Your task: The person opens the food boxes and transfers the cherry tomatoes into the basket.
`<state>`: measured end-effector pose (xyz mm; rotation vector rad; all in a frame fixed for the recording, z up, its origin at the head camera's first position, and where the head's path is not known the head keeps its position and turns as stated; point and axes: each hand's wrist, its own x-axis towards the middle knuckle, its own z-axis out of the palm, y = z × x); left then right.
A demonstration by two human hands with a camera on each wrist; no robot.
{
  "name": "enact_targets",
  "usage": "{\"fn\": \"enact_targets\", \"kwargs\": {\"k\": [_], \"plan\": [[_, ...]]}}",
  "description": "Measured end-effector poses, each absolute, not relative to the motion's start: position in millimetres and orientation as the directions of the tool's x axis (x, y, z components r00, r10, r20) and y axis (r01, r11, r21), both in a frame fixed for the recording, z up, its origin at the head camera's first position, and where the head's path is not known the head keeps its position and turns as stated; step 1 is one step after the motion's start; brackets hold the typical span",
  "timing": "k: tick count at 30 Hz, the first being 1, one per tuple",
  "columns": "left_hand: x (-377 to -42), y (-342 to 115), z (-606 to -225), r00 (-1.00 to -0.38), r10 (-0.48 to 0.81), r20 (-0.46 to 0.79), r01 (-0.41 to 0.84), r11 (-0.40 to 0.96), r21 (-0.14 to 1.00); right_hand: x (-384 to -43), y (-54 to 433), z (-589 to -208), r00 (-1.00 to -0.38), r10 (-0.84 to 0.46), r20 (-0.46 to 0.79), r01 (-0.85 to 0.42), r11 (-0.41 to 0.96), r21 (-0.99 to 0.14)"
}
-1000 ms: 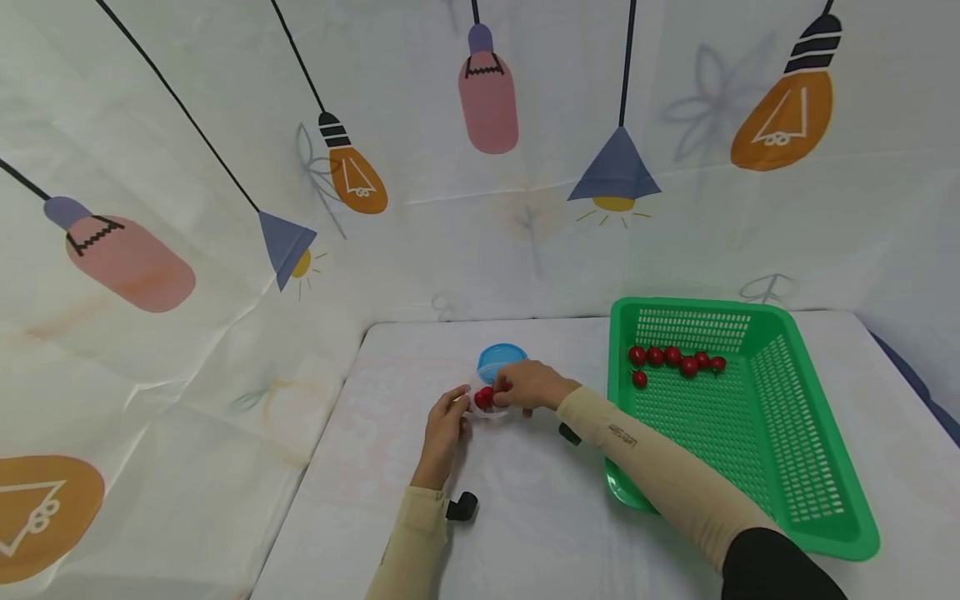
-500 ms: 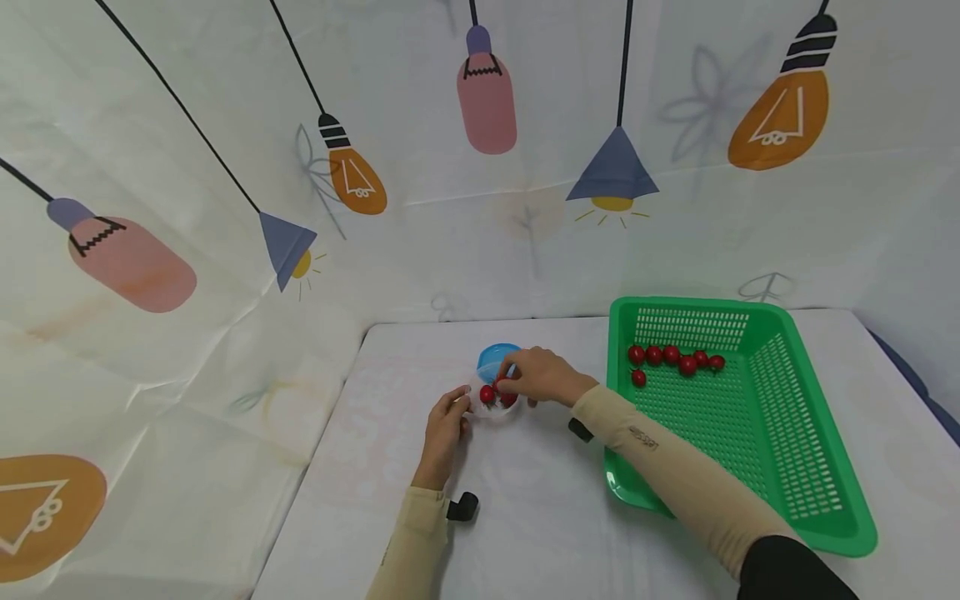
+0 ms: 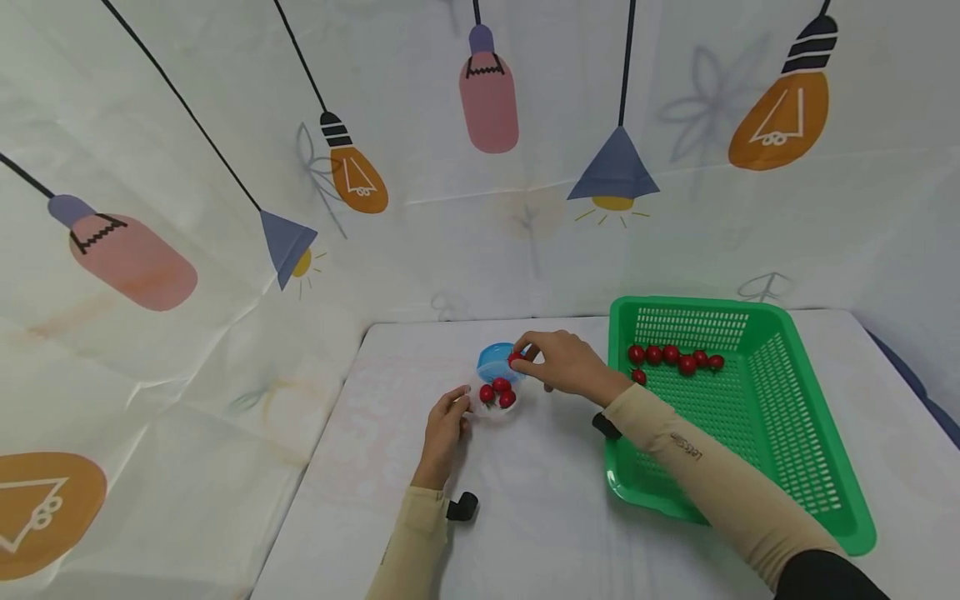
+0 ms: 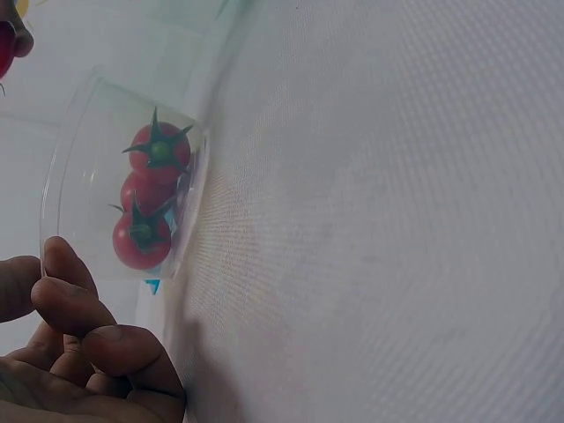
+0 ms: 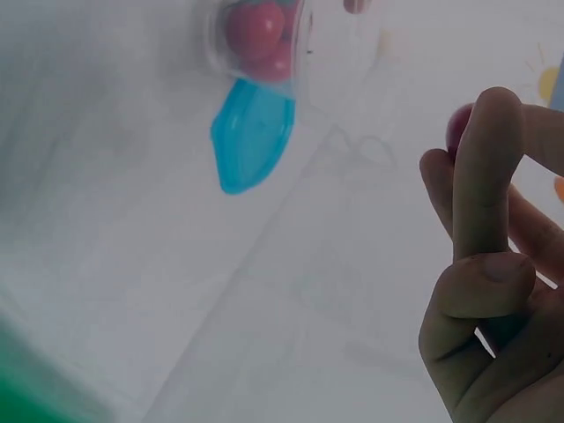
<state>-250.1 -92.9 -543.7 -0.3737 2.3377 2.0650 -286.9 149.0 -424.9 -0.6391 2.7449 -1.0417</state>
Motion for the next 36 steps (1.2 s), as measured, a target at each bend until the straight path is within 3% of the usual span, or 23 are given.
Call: {"fn": "enact_targets", "kwargs": {"k": [8, 20, 27, 36], "plan": [[-251, -93, -543, -0.971, -0.174, -0.161, -0.180, 0.102, 0.978, -285, 169, -420, -0.931, -0.353, 0.097, -0.327, 0.682, -0.654], [-248, -93, -545, -0.973, -0.163, -0.161, -0.179, 0.104, 0.978, -276, 205, -418, -0.920, -0.284, 0.269, -0.391, 0.673, -0.627], [-247, -92, -543, -0.974, -0.169, -0.151, -0.170, 0.106, 0.980, -272, 237, -419, -0.951, -0.238, 0.199, -0.309, 0.667, -0.678], [-247, -92, -541, -0.972, -0.170, -0.160, -0.180, 0.107, 0.978, -268, 274, -434, -0.959, -0.173, 0.226, -0.278, 0.742, -0.611]]}}
